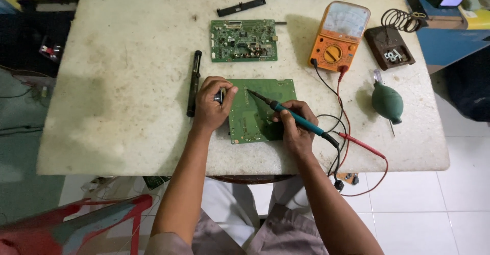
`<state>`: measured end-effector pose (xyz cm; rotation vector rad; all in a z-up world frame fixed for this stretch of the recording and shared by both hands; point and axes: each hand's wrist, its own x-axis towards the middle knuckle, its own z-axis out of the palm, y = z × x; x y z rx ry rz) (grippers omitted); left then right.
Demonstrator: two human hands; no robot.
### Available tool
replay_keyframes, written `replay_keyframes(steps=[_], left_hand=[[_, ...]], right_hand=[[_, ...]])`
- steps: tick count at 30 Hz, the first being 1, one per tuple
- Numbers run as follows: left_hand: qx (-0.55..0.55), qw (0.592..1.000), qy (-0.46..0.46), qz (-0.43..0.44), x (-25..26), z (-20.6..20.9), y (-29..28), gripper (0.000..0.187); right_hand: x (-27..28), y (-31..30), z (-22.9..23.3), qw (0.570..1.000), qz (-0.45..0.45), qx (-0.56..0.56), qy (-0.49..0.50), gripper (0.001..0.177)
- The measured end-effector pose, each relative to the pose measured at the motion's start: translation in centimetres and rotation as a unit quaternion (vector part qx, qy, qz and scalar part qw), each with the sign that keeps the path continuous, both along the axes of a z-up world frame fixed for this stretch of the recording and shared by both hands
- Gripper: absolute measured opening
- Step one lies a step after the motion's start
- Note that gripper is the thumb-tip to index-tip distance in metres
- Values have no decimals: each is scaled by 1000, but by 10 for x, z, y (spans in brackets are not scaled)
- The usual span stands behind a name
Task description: The person uses a soldering iron to work on a green circuit board, then uses a green air blower to clean the board. They flip the board over and continue soldering the other side while holding a roll of solder wire.
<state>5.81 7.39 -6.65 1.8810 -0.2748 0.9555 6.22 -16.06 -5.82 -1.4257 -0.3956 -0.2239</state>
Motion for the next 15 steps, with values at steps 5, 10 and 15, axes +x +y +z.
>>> replay_keyframes(steps=[5,10,15], left_hand=[[8,1000,-6,7,1,-5,1,11],[13,1000,-10,5,1,-4,2,11],[27,1000,2,10,0,-3,2,10]], right_hand=[[-1,0,2,1000,2,4,0,17],[0,0,2,1000,6,3,4,17],[-2,-3,9,1000,2,-21,0,16]])
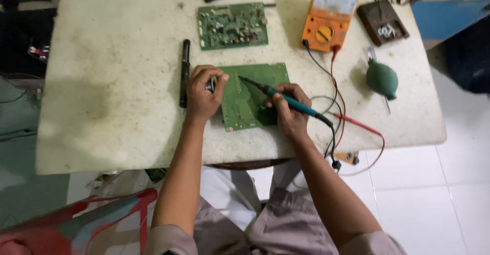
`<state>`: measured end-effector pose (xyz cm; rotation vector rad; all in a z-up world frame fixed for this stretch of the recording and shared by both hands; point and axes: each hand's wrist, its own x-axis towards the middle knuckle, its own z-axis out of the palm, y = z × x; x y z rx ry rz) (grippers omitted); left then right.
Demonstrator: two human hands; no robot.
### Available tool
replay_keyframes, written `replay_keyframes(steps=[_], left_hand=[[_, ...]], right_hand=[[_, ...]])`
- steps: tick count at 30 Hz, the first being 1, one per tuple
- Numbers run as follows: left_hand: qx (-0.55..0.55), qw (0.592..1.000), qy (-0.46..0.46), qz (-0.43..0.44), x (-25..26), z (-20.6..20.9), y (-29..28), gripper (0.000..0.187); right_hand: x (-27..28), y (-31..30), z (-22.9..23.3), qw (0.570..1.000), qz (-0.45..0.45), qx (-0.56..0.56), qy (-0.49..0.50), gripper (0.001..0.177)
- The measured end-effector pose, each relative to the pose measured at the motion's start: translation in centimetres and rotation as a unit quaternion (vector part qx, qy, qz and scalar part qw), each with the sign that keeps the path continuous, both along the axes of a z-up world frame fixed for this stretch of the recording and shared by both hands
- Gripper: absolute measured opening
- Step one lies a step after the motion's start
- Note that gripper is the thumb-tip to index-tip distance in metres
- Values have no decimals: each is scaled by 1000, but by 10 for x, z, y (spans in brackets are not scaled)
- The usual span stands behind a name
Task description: The person uses a soldering iron to work on a green circuit board, then uses a green air blower to clean the board. They flip the board over and continue soldering the other side while holding a roll of solder wire.
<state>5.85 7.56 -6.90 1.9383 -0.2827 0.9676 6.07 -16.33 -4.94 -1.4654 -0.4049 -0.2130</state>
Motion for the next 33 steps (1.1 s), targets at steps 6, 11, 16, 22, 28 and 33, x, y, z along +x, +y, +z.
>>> replay_keyframes(steps=[6,11,16,22,28,33], left_hand=[[17,1000,-13,-5,3,-11,6,12],[6,1000,-12,-4,2,-7,4,11],[15,999,-31,17,4,-10,4,13],[-15,1000,-15,2,-1,2,-1,14],[-13,1000,-11,-3,0,0,0,15],[-6,1000,-15,0,-1,1,0,17]], right_hand=[[-3,2,0,1000,-3,20,5,17],[-2,2,-3,1000,1,26,16,18],[2,1,-9,999,10,30,29,18],[2,0,-12,999,-2,37,-2,18],[3,0,-12,999,8,40,-6,18],[4,0,-13,999,10,37,-11,17]])
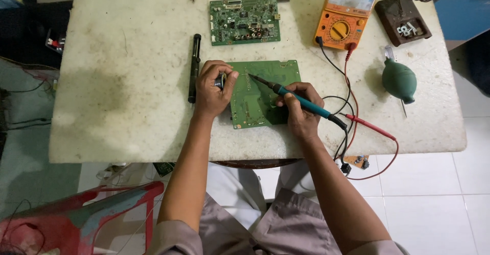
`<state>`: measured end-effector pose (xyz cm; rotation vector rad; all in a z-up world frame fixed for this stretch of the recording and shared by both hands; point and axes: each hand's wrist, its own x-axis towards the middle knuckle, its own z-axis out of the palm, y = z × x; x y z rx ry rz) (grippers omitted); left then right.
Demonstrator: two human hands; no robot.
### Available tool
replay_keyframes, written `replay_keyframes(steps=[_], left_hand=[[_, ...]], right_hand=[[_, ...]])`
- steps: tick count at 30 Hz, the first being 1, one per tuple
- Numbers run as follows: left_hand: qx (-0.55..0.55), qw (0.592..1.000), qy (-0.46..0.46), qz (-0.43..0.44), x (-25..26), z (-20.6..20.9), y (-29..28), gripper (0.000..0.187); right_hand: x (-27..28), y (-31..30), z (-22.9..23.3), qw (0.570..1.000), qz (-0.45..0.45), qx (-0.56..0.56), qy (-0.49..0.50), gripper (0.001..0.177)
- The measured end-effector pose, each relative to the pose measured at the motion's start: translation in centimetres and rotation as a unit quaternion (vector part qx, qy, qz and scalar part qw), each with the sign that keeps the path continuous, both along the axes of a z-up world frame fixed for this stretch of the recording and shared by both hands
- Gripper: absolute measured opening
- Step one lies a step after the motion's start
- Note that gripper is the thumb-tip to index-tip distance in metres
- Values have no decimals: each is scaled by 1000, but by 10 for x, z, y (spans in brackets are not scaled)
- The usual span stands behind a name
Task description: The person uses a soldering iron to work on a green circuit board, then uses a green air blower to clean the board. They flip the board over and continue soldering the other side while holding a roll of solder wire.
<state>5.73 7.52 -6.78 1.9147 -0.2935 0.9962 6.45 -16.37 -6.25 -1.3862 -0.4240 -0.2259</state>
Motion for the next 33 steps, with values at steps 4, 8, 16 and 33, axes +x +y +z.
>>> replay_keyframes(steps=[4,8,16,33], left_hand=[[3,1000,0,-1,1,-2,1,16],[1,1000,4,-2,0,-1,0,16],[6,1000,-4,3,1,-4,1,15],[0,1000,7,6,0,-3,0,15]], right_hand=[[1,0,-3,1000,1,0,-2,17],[1,-1,-4,1000,2,0,-2,18],[0,0,-1,1000,6,1,6,18],[-2,1,4,1000,1,1,10,18]])
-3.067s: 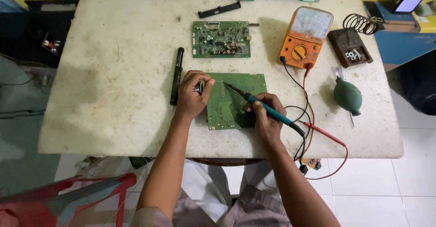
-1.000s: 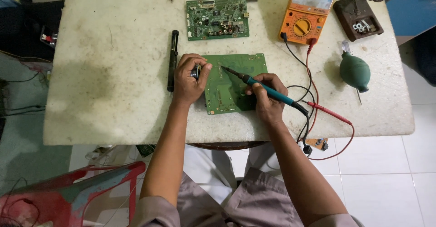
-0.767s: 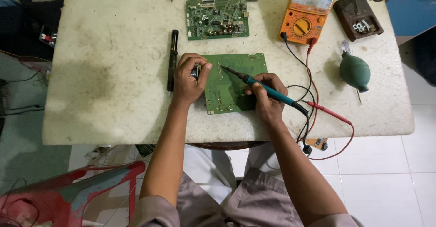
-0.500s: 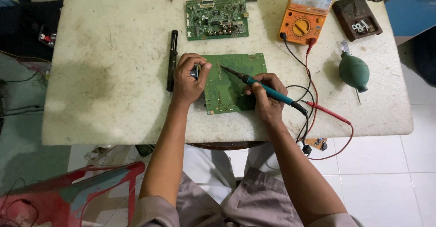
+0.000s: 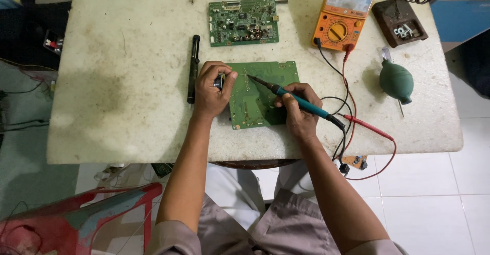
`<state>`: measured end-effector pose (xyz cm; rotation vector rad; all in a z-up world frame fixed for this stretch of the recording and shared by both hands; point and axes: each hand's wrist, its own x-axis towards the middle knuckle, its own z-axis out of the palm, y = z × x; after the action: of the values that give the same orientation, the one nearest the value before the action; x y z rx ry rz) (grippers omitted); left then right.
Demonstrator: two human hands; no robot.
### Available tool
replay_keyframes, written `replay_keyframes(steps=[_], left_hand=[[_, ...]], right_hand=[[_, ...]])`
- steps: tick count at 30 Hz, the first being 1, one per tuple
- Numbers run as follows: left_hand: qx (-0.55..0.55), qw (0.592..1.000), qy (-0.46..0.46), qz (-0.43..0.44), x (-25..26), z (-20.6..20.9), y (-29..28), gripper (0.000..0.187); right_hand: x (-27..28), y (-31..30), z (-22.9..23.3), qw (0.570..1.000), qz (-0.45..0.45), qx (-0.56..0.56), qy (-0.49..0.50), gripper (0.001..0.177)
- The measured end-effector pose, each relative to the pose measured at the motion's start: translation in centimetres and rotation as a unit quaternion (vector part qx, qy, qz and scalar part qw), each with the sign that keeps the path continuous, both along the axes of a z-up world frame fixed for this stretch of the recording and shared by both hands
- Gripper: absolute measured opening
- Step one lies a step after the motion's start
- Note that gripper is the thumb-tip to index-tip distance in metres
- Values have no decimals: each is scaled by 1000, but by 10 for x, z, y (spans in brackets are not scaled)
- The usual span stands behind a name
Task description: The person uses a soldering iron to work on a green circuit board, then uses a green air blower to clean the board. They flip the board over and continue soldering the other side while holding a roll of solder wire.
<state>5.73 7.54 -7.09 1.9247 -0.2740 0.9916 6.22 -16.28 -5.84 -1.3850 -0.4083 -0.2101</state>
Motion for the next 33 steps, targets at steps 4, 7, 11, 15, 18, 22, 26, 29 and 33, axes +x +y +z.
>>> replay_keyframes(steps=[4,7,11,15,18,22,26,29,33], left_hand=[[-3,1000,2,-5,1,-1,0,15],[1,1000,-3,1,1,-2,1,15],[-7,1000,3,-10,0,2,0,15],[-12,1000,9,-19,-1,3,0,14],[-12,1000,4,-20,-2,6,-2,14],[-6,1000,-1,-15,0,2,0,14],[-8,1000,2,-16,0,1,0,14],[-9,1000,1,-14,0,1,0,14],[-8,1000,-4,-15,0,1,1,15]], right_hand=[[1,0,-1,1000,0,5,7,17],[1,0,-1,1000,-3,5,5,18],[0,0,-1,1000,-5,7,8,19],[1,0,-4,1000,-4,6,6,19],[1,0,-3,1000,-3,-5,6,19],[2,-1,-6,1000,-3,-5,5,18],[2,0,-6,1000,0,6,2,19],[3,0,-6,1000,1,11,-7,19],[4,-1,-9,1000,0,16,-16,20]])
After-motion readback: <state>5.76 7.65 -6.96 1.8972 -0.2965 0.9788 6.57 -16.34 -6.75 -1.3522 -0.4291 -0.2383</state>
